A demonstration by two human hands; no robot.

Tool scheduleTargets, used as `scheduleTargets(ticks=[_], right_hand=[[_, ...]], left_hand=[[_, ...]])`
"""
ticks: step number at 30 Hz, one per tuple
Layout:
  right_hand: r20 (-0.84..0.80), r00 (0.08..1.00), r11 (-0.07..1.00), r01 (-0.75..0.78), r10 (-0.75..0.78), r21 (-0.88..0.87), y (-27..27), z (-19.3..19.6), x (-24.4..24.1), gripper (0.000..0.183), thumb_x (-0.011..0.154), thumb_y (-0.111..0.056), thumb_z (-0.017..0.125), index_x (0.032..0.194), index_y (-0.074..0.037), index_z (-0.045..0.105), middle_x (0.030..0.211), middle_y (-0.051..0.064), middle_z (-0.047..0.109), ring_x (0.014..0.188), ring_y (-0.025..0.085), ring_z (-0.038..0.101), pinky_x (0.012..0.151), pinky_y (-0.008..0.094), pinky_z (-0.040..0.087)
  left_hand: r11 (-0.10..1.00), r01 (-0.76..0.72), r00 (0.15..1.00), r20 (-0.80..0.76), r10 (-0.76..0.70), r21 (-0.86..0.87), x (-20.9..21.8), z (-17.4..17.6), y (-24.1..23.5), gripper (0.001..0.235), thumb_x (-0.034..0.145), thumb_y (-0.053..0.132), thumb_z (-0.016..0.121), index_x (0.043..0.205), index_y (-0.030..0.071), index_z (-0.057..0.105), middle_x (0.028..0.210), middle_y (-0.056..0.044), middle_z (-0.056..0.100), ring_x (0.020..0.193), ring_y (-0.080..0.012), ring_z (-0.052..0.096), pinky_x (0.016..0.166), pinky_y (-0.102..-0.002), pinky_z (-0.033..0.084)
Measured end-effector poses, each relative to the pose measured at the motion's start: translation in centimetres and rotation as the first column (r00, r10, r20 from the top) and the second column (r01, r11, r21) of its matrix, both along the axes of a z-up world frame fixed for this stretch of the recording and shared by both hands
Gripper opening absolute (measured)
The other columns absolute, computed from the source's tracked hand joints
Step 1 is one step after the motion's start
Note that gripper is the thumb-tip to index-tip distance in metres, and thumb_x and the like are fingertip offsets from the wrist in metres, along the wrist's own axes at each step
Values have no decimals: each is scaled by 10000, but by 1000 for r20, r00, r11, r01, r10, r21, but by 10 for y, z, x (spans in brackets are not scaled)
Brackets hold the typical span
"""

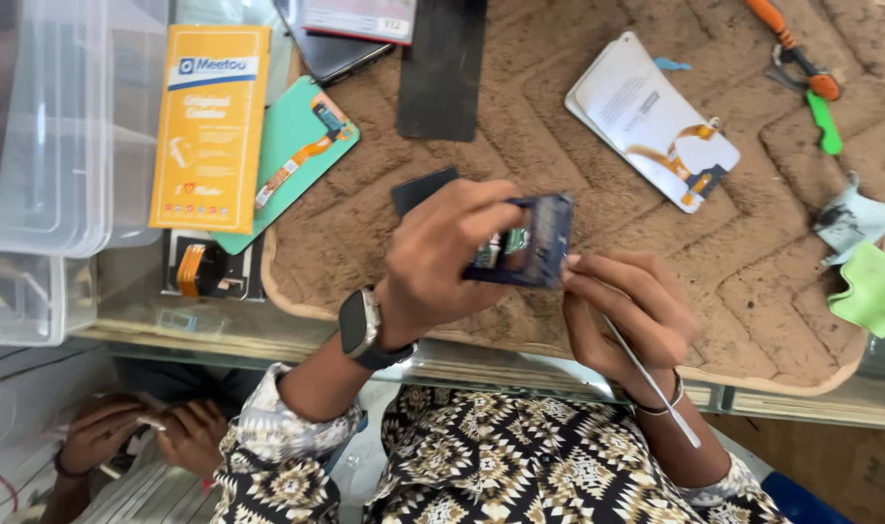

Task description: The person disassembles a mobile phone using a metal spudger. They remove the back cover, disconnect internal components, and extract the motherboard from the chassis.

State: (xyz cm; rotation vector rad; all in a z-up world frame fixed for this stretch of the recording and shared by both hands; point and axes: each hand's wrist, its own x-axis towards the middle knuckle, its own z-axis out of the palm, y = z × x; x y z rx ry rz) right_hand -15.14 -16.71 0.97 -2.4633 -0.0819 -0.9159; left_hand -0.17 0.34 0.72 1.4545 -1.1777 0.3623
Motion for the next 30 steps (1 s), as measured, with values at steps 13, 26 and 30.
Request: scheduleTargets(ticks=[13, 26, 30], right_hand=[[-44, 999, 996, 6, -3, 84, 2, -2, 5, 138, 925, 73, 799, 1025, 1, 737, 1044, 139, 737, 899, 219, 747, 766, 285, 593], [-64, 998, 998, 16, -12, 65, 2, -4, 5, 119, 932, 19, 815, 1023, -18, 747, 1026, 127, 740, 877, 207, 744, 736, 281, 583], [-56, 998, 998, 11, -8, 60, 0, -4, 6, 123, 908, 18, 818, 1001, -21, 749, 1005, 127, 742, 898, 217, 746, 711, 276, 584]], left_hand=[[827, 68, -43, -830, -557, -558, 6, -20, -12, 312, 1046, 367, 614, 1164, 81, 569, 975, -100, 667, 801, -153, 648, 602, -276, 532], [855, 116, -125, -861, -493, -506, 6, -28, -18, 474, 1084, 465, 486, 1236, 26, 582, 975, -80, 692, 793, -140, 694, 670, -283, 598], [845, 111, -129, -851, -510, -523, 5, -28, -17, 460, 1097, 444, 489, 1236, 17, 584, 985, -90, 695, 798, -142, 699, 673, -283, 603]])
